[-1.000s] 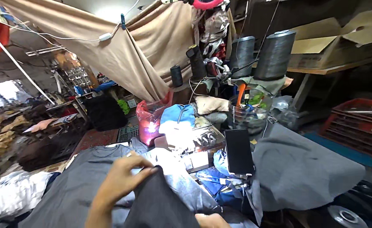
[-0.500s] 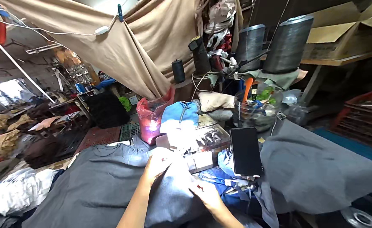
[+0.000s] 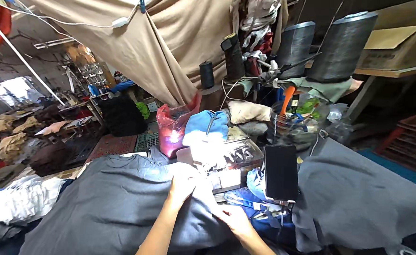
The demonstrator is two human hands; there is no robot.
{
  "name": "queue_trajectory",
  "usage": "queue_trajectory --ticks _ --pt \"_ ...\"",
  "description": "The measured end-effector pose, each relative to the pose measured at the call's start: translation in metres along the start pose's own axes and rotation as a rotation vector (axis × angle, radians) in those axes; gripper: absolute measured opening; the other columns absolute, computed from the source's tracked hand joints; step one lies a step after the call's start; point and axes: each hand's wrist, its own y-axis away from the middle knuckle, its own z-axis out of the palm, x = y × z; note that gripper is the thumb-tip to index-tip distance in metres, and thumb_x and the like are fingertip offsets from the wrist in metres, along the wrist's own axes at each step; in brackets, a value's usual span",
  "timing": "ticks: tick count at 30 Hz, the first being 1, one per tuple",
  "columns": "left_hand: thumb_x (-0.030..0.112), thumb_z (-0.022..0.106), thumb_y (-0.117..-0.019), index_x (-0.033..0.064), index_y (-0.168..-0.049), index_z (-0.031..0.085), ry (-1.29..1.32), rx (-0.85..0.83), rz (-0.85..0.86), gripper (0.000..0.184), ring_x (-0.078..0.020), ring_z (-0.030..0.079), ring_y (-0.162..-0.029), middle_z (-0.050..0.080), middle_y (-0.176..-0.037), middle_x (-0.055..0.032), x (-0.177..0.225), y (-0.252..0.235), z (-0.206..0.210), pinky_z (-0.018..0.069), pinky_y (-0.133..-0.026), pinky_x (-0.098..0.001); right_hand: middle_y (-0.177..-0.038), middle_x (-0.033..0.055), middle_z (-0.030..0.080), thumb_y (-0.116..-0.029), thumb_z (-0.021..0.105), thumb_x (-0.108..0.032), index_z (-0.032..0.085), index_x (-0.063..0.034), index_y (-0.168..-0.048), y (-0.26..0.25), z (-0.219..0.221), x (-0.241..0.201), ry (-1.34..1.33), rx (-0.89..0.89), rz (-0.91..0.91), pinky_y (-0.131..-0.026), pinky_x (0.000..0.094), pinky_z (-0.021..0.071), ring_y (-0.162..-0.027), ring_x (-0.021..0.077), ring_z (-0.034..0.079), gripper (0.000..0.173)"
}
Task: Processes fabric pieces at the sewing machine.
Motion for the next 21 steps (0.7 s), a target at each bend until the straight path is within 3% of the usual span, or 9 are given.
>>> queue_trajectory --ticks 5,10,16,21 --pt "0.021 0.073 -0.0922 0.009 -0.094 0.08 0.007 -0.045 -0.066 0.014 -0.0155 0.071 -0.099 0.076 -0.102 -0.0048 0.006 0.011 0.003 0.0581 -0.094 -0.0378 -0.076 -0.0053 0.069 -0.0875 0.077 -0.018 0.074 -0.0095 -0.08 0.017 0.0 0.007 -0.139 -0.045 -0.011 -0.073 0.0253 0.0557 -0.075 0.0024 0.065 0.012" --pt "0.02 0.075 -0.0891 0.0087 -0.091 0.08 0.036 0.01 -0.114 0.012 -0.0156 0.072 -0.096 0.076 -0.099 -0.0049 0.004 0.007 0.008 0.0586 -0.092 -0.0382 -0.075 -0.0054 0.068 -0.0885 0.075 -0.015 0.074 -0.0089 -0.078 0.013 -0.001 0.003 -0.123 -0.052 -0.014 -0.072 0.024 0.0547 -0.073 0.0012 0.064 0.012" --pt "0.026 0.072 -0.0897 0.0048 -0.097 0.079 -0.037 -0.027 -0.228 0.024 -0.0221 0.07 -0.105 0.075 -0.104 -0.0108 0.009 -0.009 0.005 0.0542 -0.099 -0.0429 -0.065 -0.0077 0.063 -0.0902 0.074 -0.018 0.071 -0.0095 -0.073 0.0 -0.003 -0.007 -0.086 -0.045 -0.009 -0.064 0.0235 0.0498 -0.063 -0.0004 0.058 0.019" --pt "0.026 0.072 -0.0897 0.0034 -0.099 0.078 -0.02 -0.012 -0.256 0.025 -0.0212 0.069 -0.107 0.075 -0.106 -0.0112 0.011 -0.009 0.007 0.0535 -0.1 -0.0407 -0.066 -0.0063 0.064 -0.0902 0.073 -0.013 0.071 -0.0075 -0.072 0.005 -0.003 -0.013 -0.066 -0.041 -0.015 -0.066 0.0247 0.0505 -0.064 -0.0002 0.058 0.019"
